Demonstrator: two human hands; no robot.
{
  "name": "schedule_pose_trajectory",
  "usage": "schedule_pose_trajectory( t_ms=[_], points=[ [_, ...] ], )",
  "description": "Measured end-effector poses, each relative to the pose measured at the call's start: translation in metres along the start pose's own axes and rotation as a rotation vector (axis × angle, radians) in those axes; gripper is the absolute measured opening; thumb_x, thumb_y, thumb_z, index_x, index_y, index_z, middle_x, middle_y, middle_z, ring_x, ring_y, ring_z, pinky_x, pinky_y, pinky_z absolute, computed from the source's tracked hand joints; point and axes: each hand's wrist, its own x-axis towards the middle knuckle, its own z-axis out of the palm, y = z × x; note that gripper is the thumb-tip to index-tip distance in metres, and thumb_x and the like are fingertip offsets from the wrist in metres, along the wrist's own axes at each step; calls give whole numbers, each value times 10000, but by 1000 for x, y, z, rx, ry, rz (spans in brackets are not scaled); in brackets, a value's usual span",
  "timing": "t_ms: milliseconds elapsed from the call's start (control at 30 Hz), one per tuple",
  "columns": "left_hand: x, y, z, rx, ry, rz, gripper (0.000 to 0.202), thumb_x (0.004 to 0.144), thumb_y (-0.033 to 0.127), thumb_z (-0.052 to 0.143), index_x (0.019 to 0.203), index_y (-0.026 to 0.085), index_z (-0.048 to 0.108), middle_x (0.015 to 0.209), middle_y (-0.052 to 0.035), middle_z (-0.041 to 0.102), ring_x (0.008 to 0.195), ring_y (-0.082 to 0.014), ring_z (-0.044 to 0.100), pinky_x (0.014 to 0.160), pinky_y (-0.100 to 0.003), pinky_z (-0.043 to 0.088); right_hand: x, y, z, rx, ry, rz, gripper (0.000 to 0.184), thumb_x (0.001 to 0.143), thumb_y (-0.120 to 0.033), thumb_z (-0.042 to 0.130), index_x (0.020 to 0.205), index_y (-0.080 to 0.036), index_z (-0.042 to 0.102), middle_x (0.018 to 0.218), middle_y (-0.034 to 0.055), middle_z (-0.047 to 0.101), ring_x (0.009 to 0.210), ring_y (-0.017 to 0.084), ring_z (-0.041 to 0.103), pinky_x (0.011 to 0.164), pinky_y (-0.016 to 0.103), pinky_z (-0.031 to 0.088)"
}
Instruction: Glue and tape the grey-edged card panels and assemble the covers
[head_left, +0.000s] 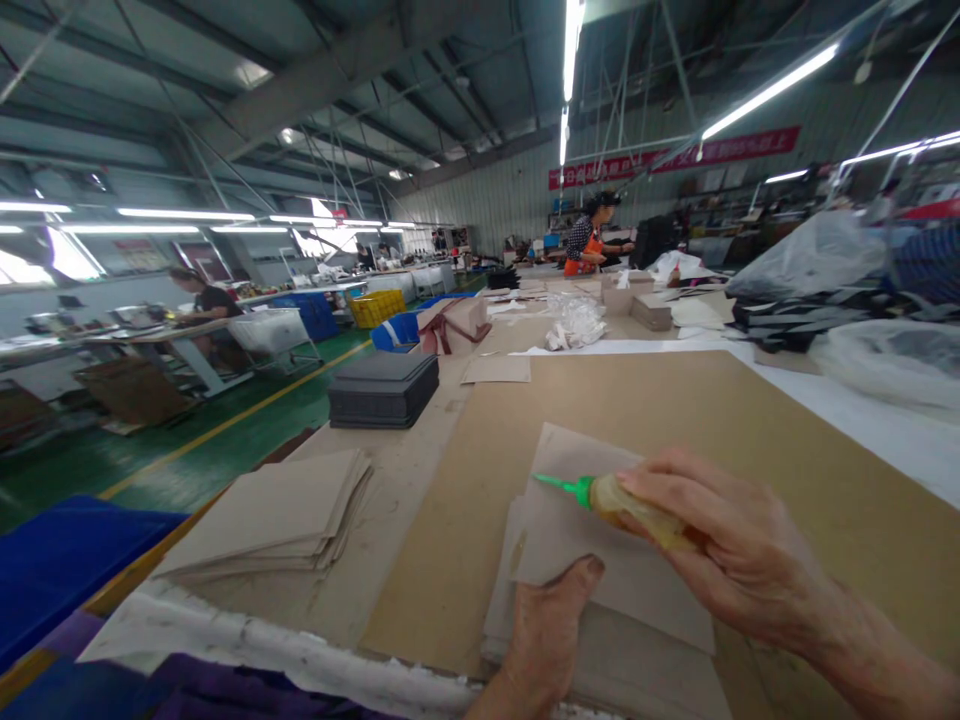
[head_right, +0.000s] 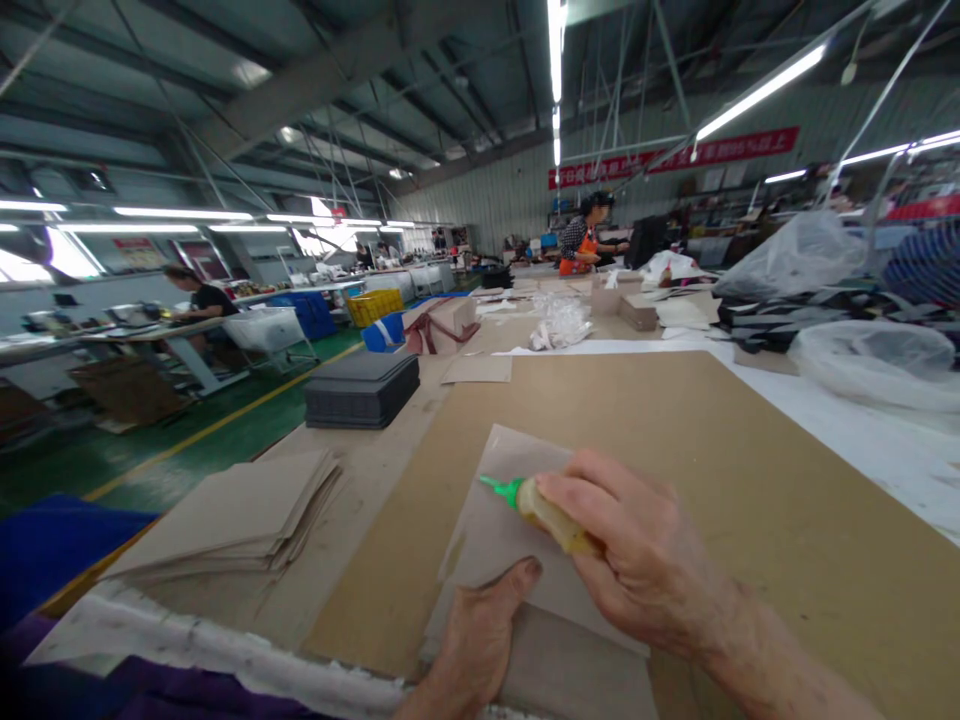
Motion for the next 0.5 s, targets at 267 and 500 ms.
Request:
schedule_pose_trajectory(
  t_ms=[267,500],
  points=[
    [0,-4,1,-33,-47,29,636,713,233,766,1316,179,573,1182,-101,695,1124,-266,625,1058,-402,424,-5,-8,-2,50,-73,-13,323,860,-99,489,1158,-192,574,962,81,631,792,168,621,634,258,496],
    [-2,5,1,61,21,-11,623,687,282,781,1273,169,601,1128,-102,715,1179,-277,599,1081,-397,405,6,7,-4,-50,44,53,287,842,-114,545,1104,-215,606,931,63,638,765,175,624,625,272,488]
  ],
)
